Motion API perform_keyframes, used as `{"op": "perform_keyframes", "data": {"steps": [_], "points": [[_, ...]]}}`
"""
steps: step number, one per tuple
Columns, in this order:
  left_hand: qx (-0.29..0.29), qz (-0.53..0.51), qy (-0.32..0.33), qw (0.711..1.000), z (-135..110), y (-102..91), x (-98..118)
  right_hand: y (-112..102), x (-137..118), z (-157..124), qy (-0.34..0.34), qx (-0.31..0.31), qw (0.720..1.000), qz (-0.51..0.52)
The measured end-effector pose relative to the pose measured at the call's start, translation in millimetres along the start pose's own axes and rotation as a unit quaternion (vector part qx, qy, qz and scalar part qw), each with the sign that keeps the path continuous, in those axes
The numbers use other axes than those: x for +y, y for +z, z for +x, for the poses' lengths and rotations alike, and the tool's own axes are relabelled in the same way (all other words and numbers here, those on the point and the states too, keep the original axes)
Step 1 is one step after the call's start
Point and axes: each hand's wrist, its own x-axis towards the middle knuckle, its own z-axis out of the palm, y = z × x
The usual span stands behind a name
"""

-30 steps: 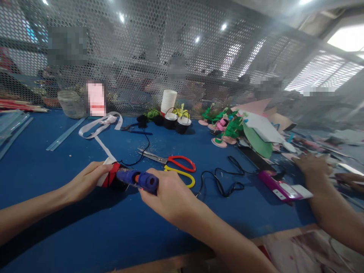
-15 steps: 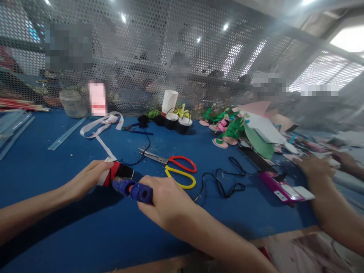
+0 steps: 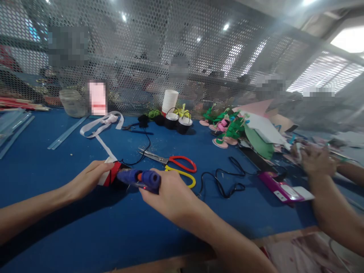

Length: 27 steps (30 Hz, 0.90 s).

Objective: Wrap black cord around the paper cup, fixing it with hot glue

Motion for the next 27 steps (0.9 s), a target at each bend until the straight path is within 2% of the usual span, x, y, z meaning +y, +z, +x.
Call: {"op": "perform_keyframes", "data": {"steps": [3, 6, 12, 27], "points": [[-0.019, 0.023, 0.035, 0.999, -0.2, -1.1, -1.9, -4.2, 0.2, 3.3, 0.055, 0.001, 0.998, 0.040], [-0.020, 0.048, 0.054, 0.997, -0.7, -1.9, -4.0, -6.9, 1.5, 5.7, 0.074, -0.001, 0.994, 0.076], [-0.029, 0.071, 0.084, 0.994, -1.9, -3.1, -4.5, -7.6, 7.2, 9.9, 0.075, -0.019, 0.991, 0.110], [-0.031, 0.074, 0.090, 0.993, -3.3, -2.9, -6.9, -7.8, 9.4, 12.8, 0.068, -0.020, 0.991, 0.116]]}}
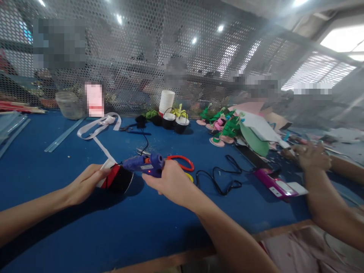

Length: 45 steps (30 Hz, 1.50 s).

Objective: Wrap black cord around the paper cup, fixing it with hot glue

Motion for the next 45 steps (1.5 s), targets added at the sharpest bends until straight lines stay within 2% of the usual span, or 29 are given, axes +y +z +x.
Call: {"op": "perform_keyframes", "data": {"steps": [26, 32, 38, 45], "points": [[-0.024, 0.033, 0.015, 0.999, -2.1, -1.0, 3.2, -4.0, 6.2, -2.6, -0.003, -0.020, 1.000, -0.022], [-0.016, 0.036, 0.009, 0.999, -2.2, -0.5, 3.2, -1.7, 4.5, -2.2, -0.003, -0.009, 1.000, -0.004], [-0.022, 0.047, 0.023, 0.998, -0.7, -0.9, 3.8, -4.1, 4.7, -3.7, 0.008, -0.026, 1.000, -0.014], [-0.018, 0.046, 0.025, 0.998, -1.4, -0.2, 0.8, -2.8, 1.9, -2.8, 0.003, -0.008, 1.000, -0.005]]}}
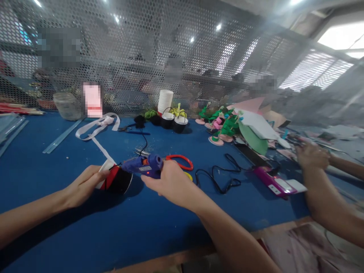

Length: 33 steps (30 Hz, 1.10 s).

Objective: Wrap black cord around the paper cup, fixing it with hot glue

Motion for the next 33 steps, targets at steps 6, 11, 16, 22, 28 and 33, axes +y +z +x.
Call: {"op": "perform_keyframes", "data": {"steps": [6, 11, 16, 22, 28, 33], "points": [[0.009, -0.010, -0.007, 1.000, 1.4, -0.1, 0.1, -5.9, -2.1, -1.0, -0.004, -0.011, 1.000, 0.019], [0.024, -0.029, -0.024, 0.999, 1.7, 0.7, -0.5, -15.1, 1.4, 6.3, -0.025, -0.017, 0.996, 0.088], [0.027, -0.043, -0.035, 0.998, 1.8, 1.6, -2.8, -23.9, 21.2, 27.3, -0.014, 0.109, 0.978, 0.180], [0.039, -0.060, -0.035, 0.997, 2.1, 2.1, -3.9, -38.8, 56.2, 60.0, 0.073, 0.220, 0.971, -0.054], [0.039, -0.059, -0.036, 0.997, 1.4, 1.5, -4.7, -37.3, 78.3, 88.8, 0.151, 0.217, 0.946, -0.186], [0.044, -0.043, -0.041, 0.997, 0.2, 1.5, -1.5, -31.4, 76.2, 92.2, 0.164, 0.240, 0.925, -0.243]]}}
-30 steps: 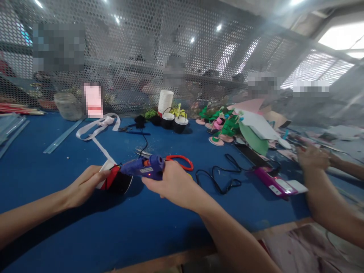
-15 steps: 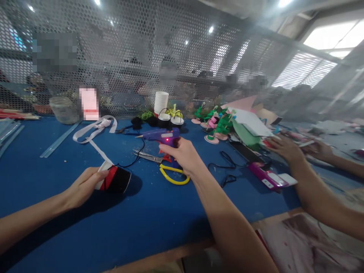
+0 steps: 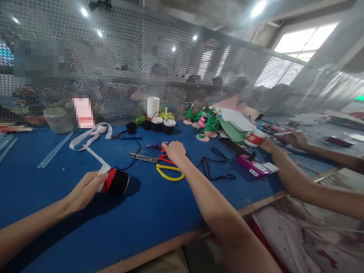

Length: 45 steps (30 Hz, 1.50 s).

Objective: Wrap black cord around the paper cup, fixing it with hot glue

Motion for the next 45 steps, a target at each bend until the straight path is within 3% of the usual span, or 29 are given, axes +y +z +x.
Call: {"op": "perform_keyframes", "data": {"steps": [4, 7, 9, 10, 14, 18, 21, 23, 25, 29, 32, 38, 45], "points": [[-0.010, 0.012, 0.012, 1.000, -1.7, 0.2, 0.6, -13.4, -19.1, -22.5, -0.054, 0.022, 0.998, 0.017], [-0.016, 0.036, 0.026, 0.999, -3.7, 0.7, 1.5, -19.8, -44.0, -49.3, -0.146, -0.068, 0.983, 0.090], [-0.013, 0.057, 0.053, 0.997, -5.9, 1.6, 3.4, -18.4, -60.5, -66.1, -0.200, -0.233, 0.924, 0.229], [-0.009, 0.067, 0.069, 0.995, -7.2, 2.2, 4.8, -16.3, -67.4, -72.8, -0.213, -0.277, 0.908, 0.233], [0.011, 0.099, 0.134, 0.986, -12.9, 5.1, 10.5, -4.6, -83.0, -86.0, -0.205, -0.319, 0.877, 0.295], [-0.005, 0.109, 0.182, 0.977, -15.1, 6.8, 12.3, 1.9, -85.2, -89.5, -0.152, -0.353, 0.785, 0.486], [-0.022, 0.108, 0.186, 0.976, -14.5, 7.1, 11.1, 1.3, -84.4, -95.1, -0.136, -0.338, 0.748, 0.554], [-0.032, 0.106, 0.179, 0.978, -13.8, 7.1, 10.1, -1.1, -83.6, -99.5, -0.137, -0.320, 0.749, 0.563], [-0.054, 0.097, 0.161, 0.981, -13.3, 6.9, 9.7, -4.2, -82.5, -102.5, -0.160, -0.288, 0.772, 0.544], [-0.085, 0.031, 0.063, 0.994, -11.6, 6.3, 11.8, -9.7, -78.7, -100.7, -0.210, -0.205, 0.813, 0.502], [-0.084, -0.046, -0.027, 0.995, -8.8, 6.2, 13.5, -13.3, -76.2, -97.6, -0.213, -0.177, 0.812, 0.513], [-0.024, -0.181, -0.137, 0.974, -3.3, 6.9, 10.4, -22.3, -76.3, -100.0, -0.214, -0.147, 0.820, 0.510], [-0.045, -0.267, -0.184, 0.945, -1.7, 8.4, 13.3, -26.5, -73.9, -99.4, -0.228, -0.116, 0.820, 0.512]]}}
